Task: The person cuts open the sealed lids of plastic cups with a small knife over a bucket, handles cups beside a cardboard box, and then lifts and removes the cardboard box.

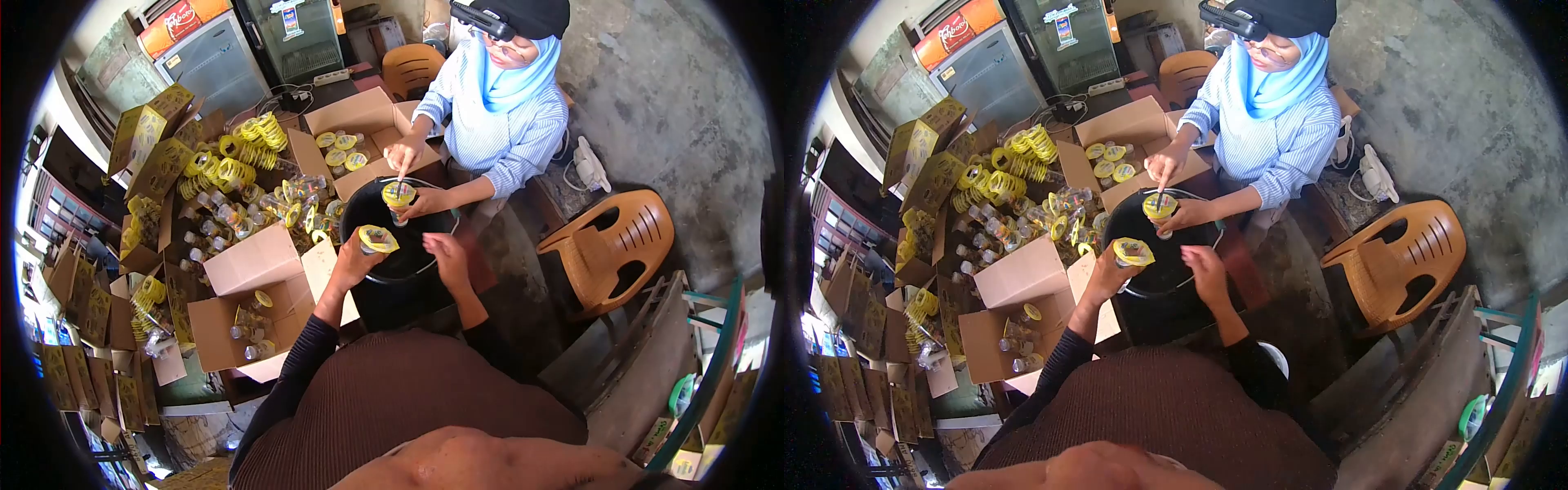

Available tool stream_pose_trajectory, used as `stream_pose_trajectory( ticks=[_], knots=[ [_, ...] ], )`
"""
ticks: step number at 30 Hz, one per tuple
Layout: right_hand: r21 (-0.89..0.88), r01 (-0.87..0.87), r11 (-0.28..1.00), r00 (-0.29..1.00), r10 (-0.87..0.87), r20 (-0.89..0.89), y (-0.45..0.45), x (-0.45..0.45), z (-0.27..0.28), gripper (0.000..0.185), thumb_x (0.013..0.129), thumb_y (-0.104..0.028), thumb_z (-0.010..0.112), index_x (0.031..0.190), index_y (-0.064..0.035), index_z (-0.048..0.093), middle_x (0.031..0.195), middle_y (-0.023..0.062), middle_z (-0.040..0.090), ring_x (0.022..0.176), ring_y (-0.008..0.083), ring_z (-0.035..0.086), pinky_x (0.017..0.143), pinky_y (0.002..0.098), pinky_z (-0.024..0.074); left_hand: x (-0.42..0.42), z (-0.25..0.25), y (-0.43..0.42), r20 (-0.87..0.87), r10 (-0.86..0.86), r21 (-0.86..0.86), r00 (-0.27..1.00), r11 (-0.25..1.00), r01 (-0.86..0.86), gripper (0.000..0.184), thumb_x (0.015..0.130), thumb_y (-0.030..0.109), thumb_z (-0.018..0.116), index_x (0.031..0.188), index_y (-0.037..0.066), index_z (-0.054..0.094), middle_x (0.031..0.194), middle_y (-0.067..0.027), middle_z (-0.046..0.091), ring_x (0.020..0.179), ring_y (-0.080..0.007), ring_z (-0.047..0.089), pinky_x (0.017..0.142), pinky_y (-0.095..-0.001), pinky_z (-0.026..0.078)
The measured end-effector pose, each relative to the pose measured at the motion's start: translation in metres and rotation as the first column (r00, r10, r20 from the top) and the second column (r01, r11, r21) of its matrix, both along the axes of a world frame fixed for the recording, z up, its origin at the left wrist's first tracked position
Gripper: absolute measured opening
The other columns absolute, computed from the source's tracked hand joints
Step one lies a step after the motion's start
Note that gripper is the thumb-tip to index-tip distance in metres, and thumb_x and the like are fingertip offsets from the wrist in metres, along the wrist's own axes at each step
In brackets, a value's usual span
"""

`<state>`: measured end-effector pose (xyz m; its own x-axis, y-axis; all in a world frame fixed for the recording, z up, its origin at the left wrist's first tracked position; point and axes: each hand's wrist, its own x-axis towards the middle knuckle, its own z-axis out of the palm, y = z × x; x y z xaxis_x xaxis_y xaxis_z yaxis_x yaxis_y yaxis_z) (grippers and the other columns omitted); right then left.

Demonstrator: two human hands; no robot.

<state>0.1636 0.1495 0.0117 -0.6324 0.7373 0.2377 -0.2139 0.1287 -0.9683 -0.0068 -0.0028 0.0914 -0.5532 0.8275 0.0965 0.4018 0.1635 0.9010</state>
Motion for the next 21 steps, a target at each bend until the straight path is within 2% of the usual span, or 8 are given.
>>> stream_pose_trajectory(
  ticks=[4, 6, 11, 13, 15, 17, 19, 21],
  knots=[
    [0.103, -0.096, 0.99, 0.994, 0.09, 0.065, -0.018, -0.046, -0.001, 0.032, 0.103, -0.022, 0.048, 0.117, 0.0035, 0.06, 0.11, 0.0137, 0.065, 0.103, 0.0192, 0.063, 0.09, 0.0303, 0.0478, 0.005, 0.005, 0.002, 0.049, -0.008, -0.073, 0.999, 0.997, 0.011, 0.048, 0.075, 0.019, 0.079, 0.113, 0.0, 0.057, 0.104, -0.0151, 0.068, 0.097, -0.0236, 0.066, 0.087, -0.0358, 0.05],
    [0.016, -0.265, 0.964, 0.959, 0.262, 0.11, -0.022, -0.062, 0.003, 0.041, 0.104, -0.03, 0.043, 0.124, 0.0036, 0.057, 0.12, 0.0184, 0.063, 0.111, 0.0251, 0.061, 0.096, 0.032, 0.0455, 0.004, -0.004, 0.004, 0.016, -0.025, -0.066, 1.0, 0.997, 0.026, 0.049, 0.075, 0.02, 0.079, 0.114, 0.0, 0.057, 0.104, -0.0157, 0.068, 0.097, -0.0242, 0.066, 0.086, -0.0359, 0.05],
    [0.123, -0.363, 0.924, 0.923, 0.338, 0.184, -0.027, -0.074, 0.018, 0.045, 0.105, -0.032, 0.039, 0.131, 0.0024, 0.053, 0.133, 0.0219, 0.055, 0.128, 0.0327, 0.05, 0.108, 0.0369, 0.0351, -0.006, -0.015, 0.003, -0.045, -0.028, -0.177, 0.999, 0.984, 0.02, 0.058, 0.076, 0.027, 0.077, 0.123, 0.002, 0.056, 0.114, -0.017, 0.067, 0.108, -0.0299, 0.064, 0.093, -0.038, 0.048],
    [0.424, -0.354, 0.833, 0.935, 0.308, 0.175, -0.03, -0.073, 0.017, 0.043, 0.105, -0.029, 0.038, 0.132, 0.0029, 0.051, 0.136, 0.0191, 0.054, 0.13, 0.0315, 0.049, 0.109, 0.0365, 0.0346, -0.016, -0.031, 0.005, -0.09, -0.041, -0.128, 0.995, 0.991, 0.029, 0.061, 0.075, 0.028, 0.077, 0.126, 0.003, 0.055, 0.118, -0.0171, 0.065, 0.112, -0.0307, 0.062, 0.095, -0.0378, 0.047],
    [0.386, -0.388, 0.837, 0.921, 0.332, 0.206, -0.029, -0.07, 0.017, 0.042, 0.105, -0.027, 0.04, 0.132, 0.0026, 0.052, 0.137, 0.0184, 0.053, 0.131, 0.0301, 0.048, 0.108, 0.0359, 0.0354, -0.021, -0.039, 0.003, -0.136, -0.062, -0.085, 0.989, 0.995, 0.051, 0.064, 0.075, 0.029, 0.077, 0.129, 0.004, 0.054, 0.122, -0.0172, 0.064, 0.116, -0.0315, 0.06, 0.098, -0.0377, 0.045],
    [0.353, -0.414, 0.839, 0.907, 0.35, 0.232, -0.026, -0.069, 0.019, 0.04, 0.105, -0.025, 0.041, 0.131, 0.0023, 0.053, 0.138, 0.0177, 0.053, 0.133, 0.0287, 0.047, 0.108, 0.0353, 0.0362, -0.022, -0.033, 0.005, -0.033, -0.079, -0.254, 0.996, 0.965, 0.069, 0.066, 0.075, 0.029, 0.077, 0.131, 0.003, 0.054, 0.127, -0.018, 0.061, 0.12, -0.0321, 0.058, 0.101, -0.0369, 0.044],
    [0.152, -0.439, 0.885, 0.896, 0.419, 0.147, -0.025, -0.067, 0.017, 0.037, 0.103, -0.023, 0.044, 0.129, 0.0014, 0.055, 0.138, 0.0174, 0.054, 0.134, 0.0257, 0.045, 0.105, 0.0348, 0.0391, -0.018, -0.034, 0.007, -0.05, -0.053, -0.178, 0.997, 0.983, 0.043, 0.062, 0.074, 0.032, 0.078, 0.123, 0.0, 0.058, 0.12, -0.0198, 0.064, 0.114, -0.0334, 0.061, 0.097, -0.0383, 0.046],
    [0.191, -0.401, 0.896, 0.914, 0.377, 0.149, -0.028, -0.065, 0.018, 0.035, 0.103, -0.022, 0.046, 0.127, 0.0015, 0.057, 0.131, 0.0161, 0.059, 0.128, 0.0228, 0.051, 0.102, 0.0335, 0.0419, -0.015, -0.031, 0.009, -0.05, -0.031, -0.329, 0.998, 0.944, 0.013, 0.06, 0.074, 0.037, 0.079, 0.117, -0.001, 0.061, 0.108, -0.0209, 0.069, 0.103, -0.0325, 0.067, 0.089, -0.0395, 0.05]
  ],
)
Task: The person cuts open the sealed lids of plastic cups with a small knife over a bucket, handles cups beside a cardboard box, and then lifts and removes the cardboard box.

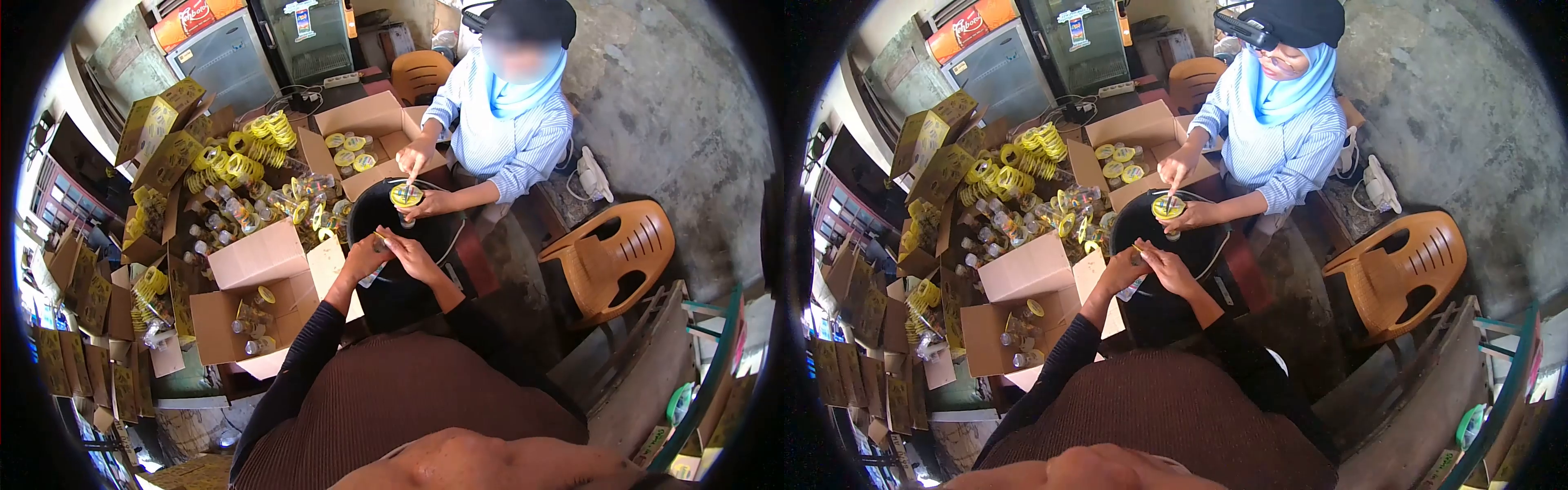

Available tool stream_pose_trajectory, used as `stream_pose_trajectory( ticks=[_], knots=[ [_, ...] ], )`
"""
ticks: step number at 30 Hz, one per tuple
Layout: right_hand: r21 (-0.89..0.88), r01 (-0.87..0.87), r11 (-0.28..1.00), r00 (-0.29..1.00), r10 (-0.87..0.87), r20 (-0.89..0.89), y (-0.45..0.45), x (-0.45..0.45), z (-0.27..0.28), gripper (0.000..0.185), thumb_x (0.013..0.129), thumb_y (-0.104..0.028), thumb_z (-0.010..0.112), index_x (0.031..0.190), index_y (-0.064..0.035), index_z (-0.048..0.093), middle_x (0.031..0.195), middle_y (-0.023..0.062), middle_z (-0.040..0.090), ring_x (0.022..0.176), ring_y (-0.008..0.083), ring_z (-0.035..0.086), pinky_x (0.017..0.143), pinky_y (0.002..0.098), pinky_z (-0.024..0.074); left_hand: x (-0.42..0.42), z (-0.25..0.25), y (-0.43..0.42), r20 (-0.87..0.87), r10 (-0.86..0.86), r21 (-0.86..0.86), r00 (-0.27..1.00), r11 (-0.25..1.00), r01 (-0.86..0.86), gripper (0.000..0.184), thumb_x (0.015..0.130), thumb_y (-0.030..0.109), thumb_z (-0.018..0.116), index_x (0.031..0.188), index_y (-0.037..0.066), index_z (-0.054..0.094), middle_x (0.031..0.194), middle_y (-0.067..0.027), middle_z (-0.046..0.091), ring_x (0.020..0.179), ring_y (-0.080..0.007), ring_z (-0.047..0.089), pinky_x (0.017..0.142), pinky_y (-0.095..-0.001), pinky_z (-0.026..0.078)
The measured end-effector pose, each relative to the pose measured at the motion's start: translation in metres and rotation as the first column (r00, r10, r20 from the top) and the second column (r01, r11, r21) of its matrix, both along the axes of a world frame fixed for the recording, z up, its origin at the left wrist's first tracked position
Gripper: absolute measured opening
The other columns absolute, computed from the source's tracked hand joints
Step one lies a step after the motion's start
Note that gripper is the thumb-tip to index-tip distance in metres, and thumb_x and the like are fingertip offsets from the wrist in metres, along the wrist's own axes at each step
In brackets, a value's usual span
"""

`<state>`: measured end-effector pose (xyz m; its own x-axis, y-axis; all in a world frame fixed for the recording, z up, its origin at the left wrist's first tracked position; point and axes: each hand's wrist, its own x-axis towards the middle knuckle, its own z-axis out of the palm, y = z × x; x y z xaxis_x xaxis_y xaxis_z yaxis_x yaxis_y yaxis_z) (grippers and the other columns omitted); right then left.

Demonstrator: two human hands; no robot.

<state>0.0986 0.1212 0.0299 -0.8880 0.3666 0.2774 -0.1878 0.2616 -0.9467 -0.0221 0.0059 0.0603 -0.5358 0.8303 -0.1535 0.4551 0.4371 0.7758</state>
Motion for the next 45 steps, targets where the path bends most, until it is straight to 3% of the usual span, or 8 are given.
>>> stream_pose_trajectory(
  ticks=[5, 22, 28, 31, 32, 34, 38, 45],
  knots=[
    [-0.191, 0.102, 0.976, 0.993, -0.11, -0.031, 0.006, 0.007, 0.006, 0.03, 0.101, -0.019, 0.052, 0.116, 0.0036, 0.064, 0.099, 0.006, 0.069, 0.091, 0.01, 0.063, 0.085, 0.0255, 0.0491, -0.008, -0.015, 0.005, -0.024, 0.008, 0.037, 1.0, 0.999, -0.007, 0.063, 0.07, 0.049, 0.078, 0.102, -0.003, 0.064, 0.093, -0.0252, 0.069, 0.093, -0.0389, 0.067, 0.08, -0.0433, 0.052],
    [-0.791, -0.007, 0.612, 0.991, 0.109, 0.075, 0.006, 0.011, -0.023, 0.046, 0.105, -0.036, 0.039, 0.132, 0.0002, 0.047, 0.12, 0.008, 0.058, 0.105, 0.0173, 0.061, 0.093, 0.0339, 0.0495, 0.005, -0.027, 0.001, 0.593, 0.004, 0.176, 0.805, 0.975, -0.135, 0.051, 0.095, 0.049, 0.056, 0.108, 0.0, 0.064, 0.09, -0.0088, 0.066, 0.072, -0.0178, 0.063, 0.065, -0.0297, 0.05],
    [-0.551, -0.058, 0.833, 0.986, 0.135, 0.102, -0.005, 0.024, -0.004, 0.053, 0.101, -0.028, 0.053, 0.141, 0.0025, 0.036, 0.12, 0.0097, 0.057, 0.11, 0.0156, 0.058, 0.088, 0.028, 0.05, -0.002, -0.057, 0.007, 0.828, 0.059, 0.102, 0.558, 0.962, -0.252, 0.063, 0.097, 0.058, 0.045, 0.117, 0.001, 0.06, 0.094, -0.0109, 0.066, 0.079, -0.0215, 0.066, 0.069, -0.033, 0.054],
    [-0.425, -0.072, 0.902, 0.986, 0.129, 0.107, -0.018, 0.027, -0.01, 0.096, 0.087, -0.026, 0.073, 0.151, 0.0046, 0.007, 0.141, 0.0235, 0.037, 0.126, 0.0281, 0.049, 0.096, 0.0351, 0.0476, -0.002, -0.068, 0.011, 0.898, 0.08, 0.057, 0.432, 0.954, -0.295, 0.06, 0.1, 0.055, 0.04, 0.124, 0.002, 0.055, 0.102, -0.0122, 0.066, 0.087, -0.0254, 0.066, 0.074, -0.0383, 0.055],
    [-0.425, -0.071, 0.902, 0.986, 0.129, 0.108, -0.019, 0.031, -0.012, 0.096, 0.087, -0.026, 0.073, 0.151, 0.0046, 0.007, 0.141, 0.0235, 0.037, 0.126, 0.0281, 0.049, 0.096, 0.0351, 0.0476, -0.001, -0.07, 0.013, 0.899, 0.079, 0.057, 0.431, 0.954, -0.295, 0.06, 0.1, 0.055, 0.04, 0.124, 0.002, 0.055, 0.102, -0.0122, 0.066, 0.087, -0.0254, 0.066, 0.074, -0.0383, 0.055],
    [0.421, 0.054, 0.905, 0.991, -0.1, 0.087, -0.024, 0.044, 0.009, 0.1, 0.083, -0.025, 0.076, 0.151, 0.0046, 0.009, 0.147, 0.0285, 0.027, 0.134, 0.0363, 0.039, 0.105, 0.0401, 0.0408, 0.003, -0.071, 0.018, 0.972, 0.011, 0.083, 0.236, 0.919, -0.384, 0.056, 0.103, 0.049, 0.034, 0.131, 0.003, 0.049, 0.113, -0.0144, 0.062, 0.095, -0.0271, 0.065, 0.082, -0.043, 0.055],
    [0.401, 0.107, 0.91, 0.991, -0.132, 0.035, -0.029, 0.051, 0.015, 0.076, 0.082, -0.019, 0.074, 0.143, -0.0037, 0.032, 0.145, 0.0247, 0.034, 0.135, 0.0408, 0.037, 0.106, 0.0436, 0.0388, 0.005, -0.076, 0.015, 0.986, 0.011, 0.055, 0.164, 0.916, -0.397, 0.056, 0.105, 0.045, 0.022, 0.135, 0.005, 0.045, 0.121, -0.0162, 0.06, 0.106, -0.0303, 0.062, 0.093, -0.047, 0.051],
    [0.357, 0.389, 0.849, 0.92, -0.381, -0.094, -0.021, 0.055, 0.028, 0.039, 0.088, -0.01, 0.063, 0.123, -0.0036, 0.048, 0.118, 0.0198, 0.054, 0.106, 0.0392, 0.058, 0.083, 0.0415, 0.0516, 0.01, -0.027, -0.018, 0.845, 0.094, -0.02, 0.527, 0.989, -0.145, 0.05, 0.103, 0.04, 0.036, 0.123, -0.001, 0.055, 0.106, -0.0171, 0.065, 0.091, -0.0265, 0.066, 0.078, -0.0364, 0.055]
  ],
)
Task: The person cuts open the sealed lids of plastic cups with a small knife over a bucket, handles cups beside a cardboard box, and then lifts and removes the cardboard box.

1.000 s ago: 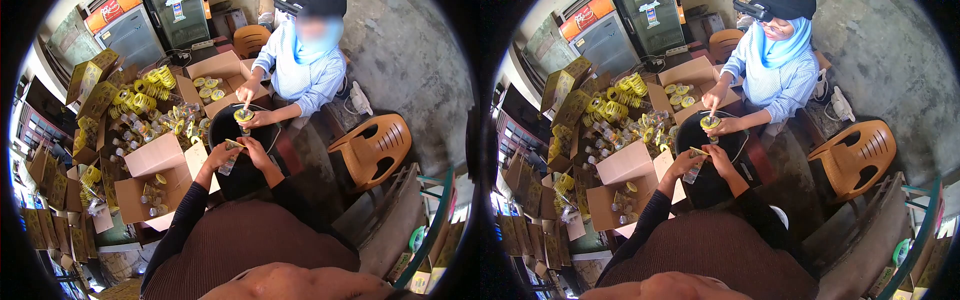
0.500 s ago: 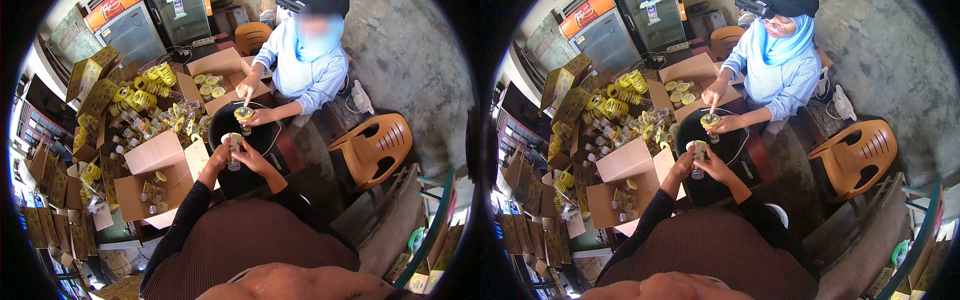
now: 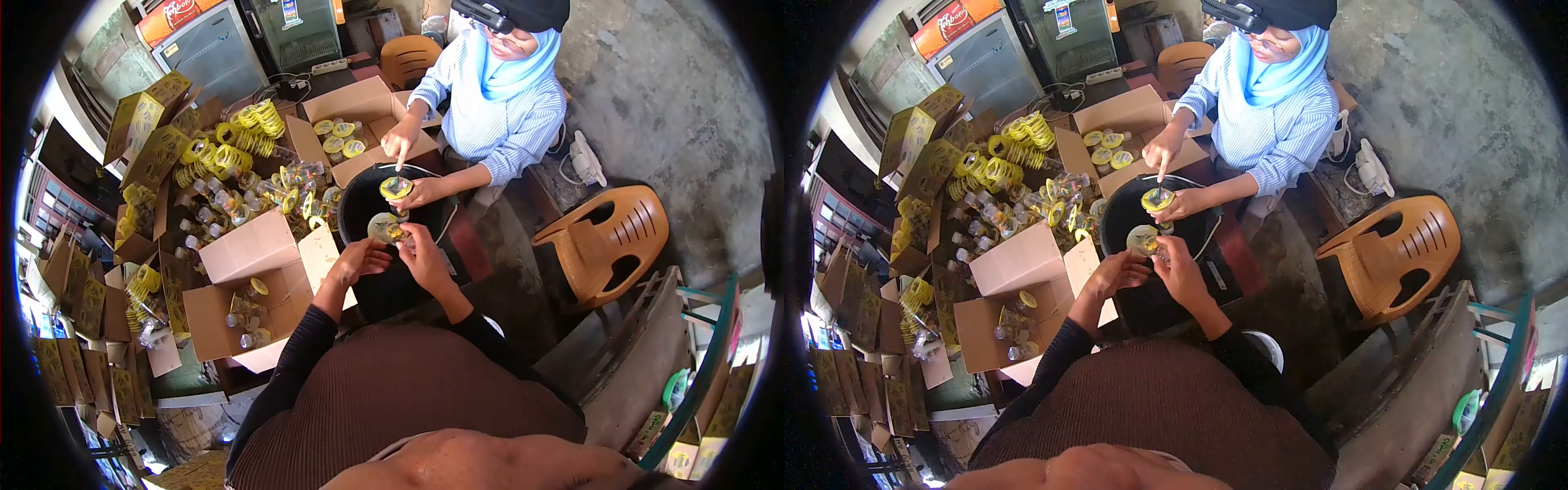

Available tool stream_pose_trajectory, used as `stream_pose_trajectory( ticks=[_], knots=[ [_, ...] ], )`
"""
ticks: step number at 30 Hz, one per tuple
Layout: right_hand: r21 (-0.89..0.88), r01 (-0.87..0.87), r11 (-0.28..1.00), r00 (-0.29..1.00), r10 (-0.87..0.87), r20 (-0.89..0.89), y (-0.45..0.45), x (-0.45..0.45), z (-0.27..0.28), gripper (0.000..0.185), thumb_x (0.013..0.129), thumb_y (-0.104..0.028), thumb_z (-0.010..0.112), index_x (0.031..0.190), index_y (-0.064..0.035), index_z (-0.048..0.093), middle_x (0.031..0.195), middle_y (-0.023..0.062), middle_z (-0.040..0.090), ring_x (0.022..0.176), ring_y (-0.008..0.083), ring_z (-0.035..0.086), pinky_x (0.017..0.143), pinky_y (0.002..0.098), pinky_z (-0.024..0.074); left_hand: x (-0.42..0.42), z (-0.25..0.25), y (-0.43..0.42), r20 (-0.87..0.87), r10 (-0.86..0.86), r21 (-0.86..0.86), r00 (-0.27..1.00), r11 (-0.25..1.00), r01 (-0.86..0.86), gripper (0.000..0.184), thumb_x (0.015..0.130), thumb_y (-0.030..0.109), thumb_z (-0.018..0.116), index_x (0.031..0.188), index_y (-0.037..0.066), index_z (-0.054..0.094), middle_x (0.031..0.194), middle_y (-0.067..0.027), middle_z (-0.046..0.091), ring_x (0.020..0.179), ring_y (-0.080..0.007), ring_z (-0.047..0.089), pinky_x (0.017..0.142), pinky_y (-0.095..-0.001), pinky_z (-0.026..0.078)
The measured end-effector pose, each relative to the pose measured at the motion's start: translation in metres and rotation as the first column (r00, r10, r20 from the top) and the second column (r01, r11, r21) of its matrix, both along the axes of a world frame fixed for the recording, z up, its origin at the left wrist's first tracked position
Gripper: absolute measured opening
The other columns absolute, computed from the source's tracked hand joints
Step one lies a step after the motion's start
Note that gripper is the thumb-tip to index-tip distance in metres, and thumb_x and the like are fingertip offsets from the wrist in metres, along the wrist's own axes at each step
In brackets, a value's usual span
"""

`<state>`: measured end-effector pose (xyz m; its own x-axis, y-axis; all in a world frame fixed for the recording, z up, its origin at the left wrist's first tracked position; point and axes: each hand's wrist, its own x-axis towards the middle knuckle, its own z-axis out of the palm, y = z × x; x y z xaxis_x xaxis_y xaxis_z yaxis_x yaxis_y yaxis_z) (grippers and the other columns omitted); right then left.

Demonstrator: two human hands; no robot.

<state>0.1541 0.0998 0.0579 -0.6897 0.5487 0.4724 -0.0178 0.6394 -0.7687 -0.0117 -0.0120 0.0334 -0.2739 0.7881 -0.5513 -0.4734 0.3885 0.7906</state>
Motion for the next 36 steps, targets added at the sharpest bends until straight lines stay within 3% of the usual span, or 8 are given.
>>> stream_pose_trajectory(
  ticks=[1, 3, 5, 7, 12, 19, 28, 36],
  knots=[
    [0.002, 0.001, 1.0, 1.0, -0.001, 0.0, 0.0, 0.002, 0.002, 0.039, 0.088, -0.01, 0.063, 0.123, -0.0036, 0.048, 0.118, 0.0198, 0.054, 0.106, 0.0392, 0.058, 0.083, 0.0415, 0.0516, -0.002, 0.0, -0.003, 0.0, -0.001, 0.002, 1.0, 1.0, 0.001, 0.05, 0.103, 0.04, 0.036, 0.123, -0.001, 0.055, 0.106, -0.0171, 0.065, 0.091, -0.0265, 0.066, 0.078, -0.0364, 0.055],
    [-0.087, 0.088, 0.992, 0.994, -0.081, 0.078, 0.001, 0.005, 0.005, 0.036, 0.089, -0.012, 0.064, 0.121, -0.004, 0.049, 0.115, 0.0183, 0.055, 0.101, 0.0375, 0.06, 0.079, 0.0416, 0.052, -0.007, 0.0, -0.009, -0.525, 0.077, 0.01, 0.848, 0.996, -0.085, 0.036, 0.1, 0.03, 0.048, 0.116, 0.001, 0.061, 0.102, -0.0144, 0.067, 0.082, -0.0236, 0.067, 0.071, -0.0338, 0.055],
    [0.136, -0.001, 0.991, 0.993, -0.016, 0.118, 0.008, 0.008, -0.006, 0.031, 0.089, -0.016, 0.065, 0.115, -0.0056, 0.053, 0.109, 0.0149, 0.058, 0.093, 0.0358, 0.062, 0.074, 0.0405, 0.0521, -0.014, -0.018, -0.009, -0.694, 0.181, 0.121, 0.697, 0.983, -0.136, 0.027, 0.094, 0.025, 0.059, 0.111, 0.004, 0.064, 0.109, -0.0146, 0.066, 0.091, -0.0249, 0.065, 0.076, -0.0377, 0.052],
    [0.085, -0.028, 0.996, 0.995, 0.019, 0.095, 0.007, 0.008, -0.005, 0.028, 0.089, -0.016, 0.065, 0.113, -0.0058, 0.054, 0.108, 0.0143, 0.059, 0.092, 0.035, 0.063, 0.074, 0.0412, 0.0519, -0.015, -0.018, -0.009, -0.988, 0.11, 0.091, 0.112, 0.982, -0.164, 0.031, 0.09, 0.026, 0.064, 0.113, 0.005, 0.063, 0.121, -0.0161, 0.06, 0.111, -0.0292, 0.057, 0.091, -0.0438, 0.045],
    [-0.01, 0.061, 0.998, 0.99, -0.059, 0.129, 0.003, 0.007, 0.005, 0.028, 0.089, -0.017, 0.065, 0.113, -0.0062, 0.056, 0.108, 0.0146, 0.059, 0.092, 0.0343, 0.064, 0.075, 0.0419, 0.0517, -0.004, -0.028, -0.005, -0.979, 0.13, 0.107, 0.155, 0.983, -0.152, 0.049, 0.084, 0.028, 0.069, 0.129, 0.013, 0.055, 0.148, -0.0156, 0.036, 0.14, -0.0407, 0.025, 0.112, -0.0564, 0.023],
    [0.055, -0.011, 0.998, 0.989, 0.003, 0.151, 0.001, 0.011, -0.001, 0.03, 0.089, -0.018, 0.066, 0.115, -0.0044, 0.058, 0.108, 0.0139, 0.061, 0.086, 0.0289, 0.066, 0.069, 0.0352, 0.0536, 0.016, -0.022, -0.009, -0.991, 0.019, 0.02, 0.134, 1.0, 0.01, 0.061, 0.077, 0.025, 0.073, 0.134, 0.017, 0.051, 0.155, -0.0098, 0.027, 0.146, -0.0377, 0.014, 0.107, -0.072, 0.009],
    [0.06, 0.076, 0.995, 0.993, -0.081, 0.083, -0.001, 0.006, -0.003, 0.041, 0.087, -0.024, 0.069, 0.119, -0.0041, 0.053, 0.111, 0.0162, 0.056, 0.087, 0.0335, 0.063, 0.076, 0.0392, 0.0515, 0.039, -0.016, 0.0, -0.99, 0.093, 0.11, 0.107, 0.981, 0.158, 0.069, 0.069, 0.03, 0.083, 0.131, 0.017, 0.055, 0.134, -0.0039, 0.055, 0.137, -0.0349, 0.035, 0.109, -0.0677, 0.011],
    [-0.164, -0.109, 0.981, 0.994, 0.108, -0.013, -0.004, 0.008, 0.006, 0.042, 0.086, -0.01, 0.072, 0.122, -0.0023, 0.054, 0.114, 0.0117, 0.055, 0.078, 0.0159, 0.061, 0.067, 0.0279, 0.0509, 0.039, -0.008, 0.007, -0.968, 0.24, 0.247, 0.067, 0.963, 0.106, 0.057, 0.071, 0.026, 0.08, 0.122, 0.014, 0.058, 0.118, -0.0036, 0.061, 0.116, -0.0275, 0.053, 0.108, -0.0577, 0.024]
  ],
)
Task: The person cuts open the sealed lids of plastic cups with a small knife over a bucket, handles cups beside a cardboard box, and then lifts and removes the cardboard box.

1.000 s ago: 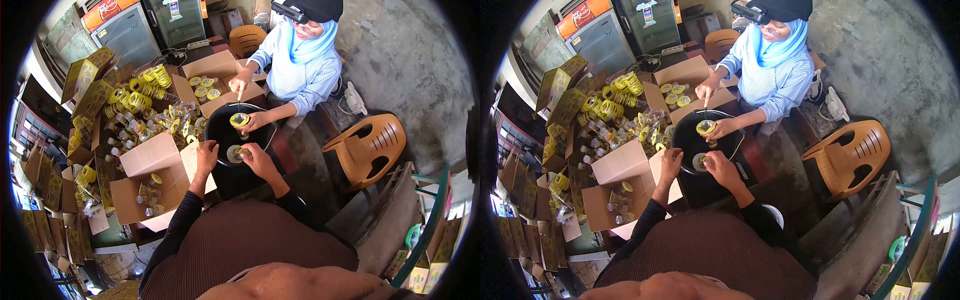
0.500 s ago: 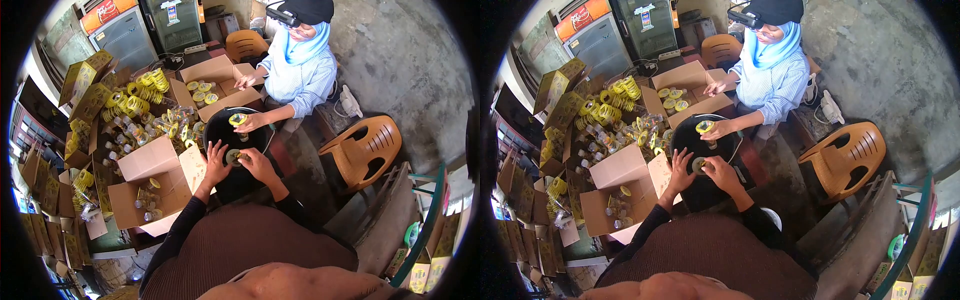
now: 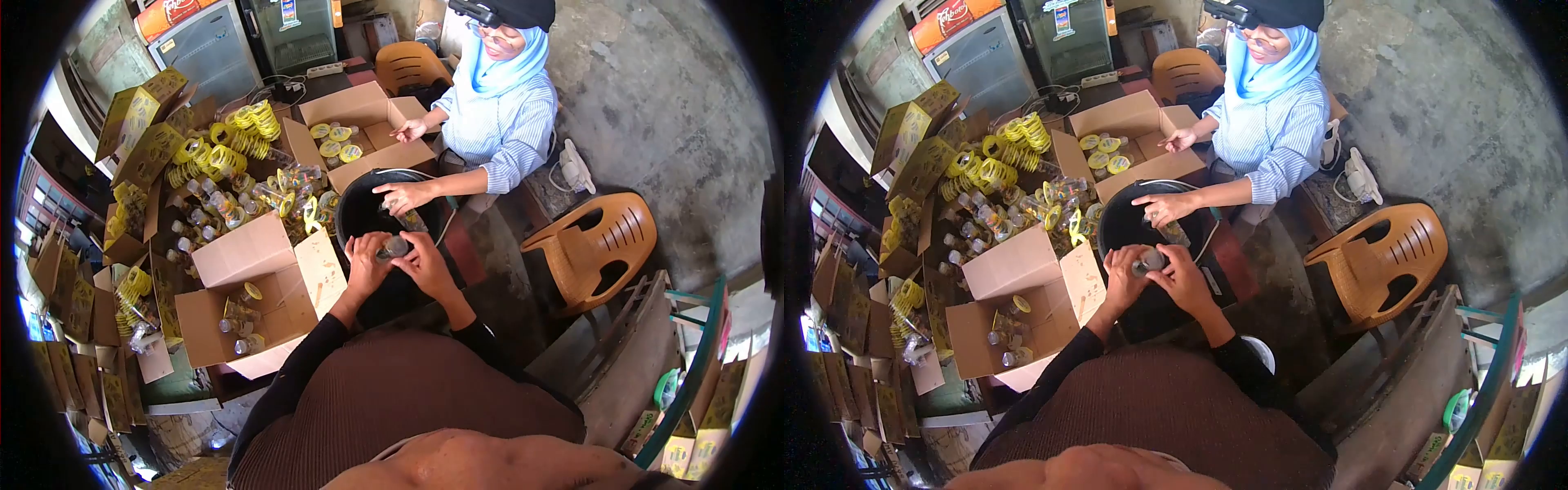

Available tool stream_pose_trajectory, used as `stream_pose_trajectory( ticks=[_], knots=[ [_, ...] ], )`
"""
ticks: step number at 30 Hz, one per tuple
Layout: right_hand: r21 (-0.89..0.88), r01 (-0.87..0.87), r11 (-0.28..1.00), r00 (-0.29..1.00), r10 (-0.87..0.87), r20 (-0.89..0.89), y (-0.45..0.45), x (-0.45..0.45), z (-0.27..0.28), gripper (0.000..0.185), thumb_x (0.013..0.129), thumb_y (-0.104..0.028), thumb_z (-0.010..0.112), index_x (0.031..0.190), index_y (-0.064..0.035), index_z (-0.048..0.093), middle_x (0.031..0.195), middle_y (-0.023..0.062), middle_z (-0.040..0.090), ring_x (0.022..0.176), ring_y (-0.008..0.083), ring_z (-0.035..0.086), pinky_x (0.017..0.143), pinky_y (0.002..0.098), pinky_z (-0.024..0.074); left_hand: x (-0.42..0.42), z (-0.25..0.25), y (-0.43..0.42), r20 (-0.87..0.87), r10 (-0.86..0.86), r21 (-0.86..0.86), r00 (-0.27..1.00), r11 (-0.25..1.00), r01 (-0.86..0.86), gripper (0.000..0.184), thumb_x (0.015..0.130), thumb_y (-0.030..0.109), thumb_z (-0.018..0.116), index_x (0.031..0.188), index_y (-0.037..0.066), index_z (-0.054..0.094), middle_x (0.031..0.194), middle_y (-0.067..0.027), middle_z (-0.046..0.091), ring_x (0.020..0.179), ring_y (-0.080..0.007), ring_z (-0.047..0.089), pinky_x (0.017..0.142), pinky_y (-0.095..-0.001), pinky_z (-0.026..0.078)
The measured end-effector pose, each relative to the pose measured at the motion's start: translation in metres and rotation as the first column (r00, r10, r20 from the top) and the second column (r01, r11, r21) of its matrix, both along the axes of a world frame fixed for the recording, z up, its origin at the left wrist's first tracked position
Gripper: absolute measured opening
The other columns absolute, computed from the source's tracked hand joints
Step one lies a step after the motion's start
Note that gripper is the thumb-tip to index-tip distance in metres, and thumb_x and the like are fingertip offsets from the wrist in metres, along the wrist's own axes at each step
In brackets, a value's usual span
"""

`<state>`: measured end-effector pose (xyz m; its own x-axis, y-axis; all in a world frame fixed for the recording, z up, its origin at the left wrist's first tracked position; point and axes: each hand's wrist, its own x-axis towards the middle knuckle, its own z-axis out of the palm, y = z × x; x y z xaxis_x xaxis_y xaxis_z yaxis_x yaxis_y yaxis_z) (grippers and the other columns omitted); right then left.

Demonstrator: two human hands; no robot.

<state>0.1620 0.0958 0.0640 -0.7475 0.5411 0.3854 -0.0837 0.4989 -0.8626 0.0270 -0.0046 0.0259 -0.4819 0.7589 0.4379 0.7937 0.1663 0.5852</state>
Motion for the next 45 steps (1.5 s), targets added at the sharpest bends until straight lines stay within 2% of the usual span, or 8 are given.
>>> stream_pose_trajectory(
  ticks=[9, 13, 17, 22, 26, 33, 35, 45],
  knots=[
    [0.031, 0.164, 0.986, 0.985, -0.166, 0.055, 0.02, 0.021, -0.013, 0.031, 0.089, -0.007, 0.065, 0.12, -0.0047, 0.059, 0.115, 0.0103, 0.055, 0.076, 0.0163, 0.059, 0.068, 0.0271, 0.0503, -0.025, 0.009, -0.01, 0.401, -0.057, 0.054, 0.914, 0.998, 0.038, 0.048, 0.069, 0.012, 0.078, 0.112, 0.006, 0.058, 0.112, -0.0096, 0.064, 0.112, -0.0292, 0.059, 0.104, -0.0502, 0.037],
    [0.023, 0.152, 0.988, 0.986, -0.153, 0.073, 0.017, 0.03, -0.027, 0.03, 0.088, -0.003, 0.064, 0.118, -0.0048, 0.06, 0.116, 0.0103, 0.056, 0.08, 0.017, 0.062, 0.069, 0.0274, 0.0509, -0.029, 0.018, -0.021, 0.07, -0.281, -0.065, 0.957, 0.956, 0.286, 0.048, 0.068, 0.007, 0.077, 0.112, 0.005, 0.059, 0.113, -0.0114, 0.064, 0.107, -0.0323, 0.062, 0.098, -0.0455, 0.046],
    [0.029, 0.147, 0.989, 0.984, -0.149, 0.097, 0.015, 0.032, -0.034, 0.028, 0.087, 0.0, 0.064, 0.114, -0.0043, 0.061, 0.116, 0.0106, 0.056, 0.083, 0.0181, 0.064, 0.069, 0.028, 0.0517, -0.03, 0.006, -0.025, 0.381, -0.237, 0.047, 0.894, 0.97, 0.237, 0.046, 0.067, 0.007, 0.076, 0.111, 0.01, 0.06, 0.114, -0.0067, 0.065, 0.112, -0.0296, 0.06, 0.106, -0.0584, 0.035],
    [0.093, 0.137, 0.986, 0.98, -0.148, 0.132, 0.015, 0.031, -0.041, 0.025, 0.085, -0.003, 0.065, 0.11, -0.0046, 0.063, 0.113, 0.0114, 0.058, 0.093, 0.0258, 0.062, 0.077, 0.0348, 0.0511, -0.02, 0.011, -0.028, 0.205, -0.18, 0.205, 0.962, 0.969, 0.137, 0.049, 0.068, 0.003, 0.076, 0.114, 0.005, 0.059, 0.113, -0.0139, 0.064, 0.106, -0.0337, 0.062, 0.092, -0.0393, 0.049],
    [0.251, 0.109, 0.962, 0.978, -0.149, 0.149, 0.016, 0.028, -0.048, 0.024, 0.084, -0.008, 0.066, 0.108, -0.0068, 0.064, 0.111, 0.0114, 0.06, 0.105, 0.0324, 0.055, 0.088, 0.0414, 0.0463, -0.022, 0.005, -0.034, 0.086, -0.205, -0.026, 0.975, 0.978, 0.208, 0.053, 0.071, 0.008, 0.077, 0.12, 0.011, 0.057, 0.123, -0.0078, 0.062, 0.12, -0.0271, 0.057, 0.109, -0.0565, 0.032],
    [0.266, 0.085, 0.96, 0.971, -0.14, 0.193, 0.016, 0.029, -0.044, 0.023, 0.084, -0.009, 0.066, 0.107, -0.0074, 0.065, 0.109, 0.0095, 0.06, 0.102, 0.0319, 0.055, 0.089, 0.0415, 0.0455, -0.016, 0.006, -0.037, 0.011, -0.237, -0.133, 0.971, 0.963, 0.236, 0.055, 0.069, 0.005, 0.078, 0.119, 0.008, 0.056, 0.124, -0.0107, 0.061, 0.119, -0.0304, 0.057, 0.108, -0.0535, 0.035],
    [0.34, 0.062, 0.938, 0.964, -0.145, 0.222, 0.018, 0.028, -0.043, 0.023, 0.084, -0.01, 0.067, 0.106, -0.0074, 0.065, 0.109, 0.0091, 0.06, 0.101, 0.0314, 0.054, 0.088, 0.0416, 0.0456, -0.008, 0.025, -0.037, 0.091, -0.166, 0.174, 0.982, 0.974, 0.148, 0.054, 0.07, 0.005, 0.077, 0.119, 0.009, 0.056, 0.125, -0.0093, 0.061, 0.121, -0.0287, 0.056, 0.109, -0.056, 0.033],
    [0.34, 0.056, 0.939, 0.976, -0.124, 0.181, 0.018, 0.029, -0.049, 0.02, 0.085, -0.009, 0.066, 0.104, -0.0064, 0.065, 0.107, 0.0097, 0.059, 0.101, 0.0324, 0.053, 0.089, 0.0424, 0.0448, -0.008, 0.015, -0.043, 0.0, -0.17, -0.17, 0.986, 0.971, 0.167, 0.054, 0.067, 0.003, 0.075, 0.117, 0.011, 0.056, 0.124, -0.0041, 0.06, 0.121, -0.0239, 0.055, 0.113, -0.0554, 0.025]
  ],
)
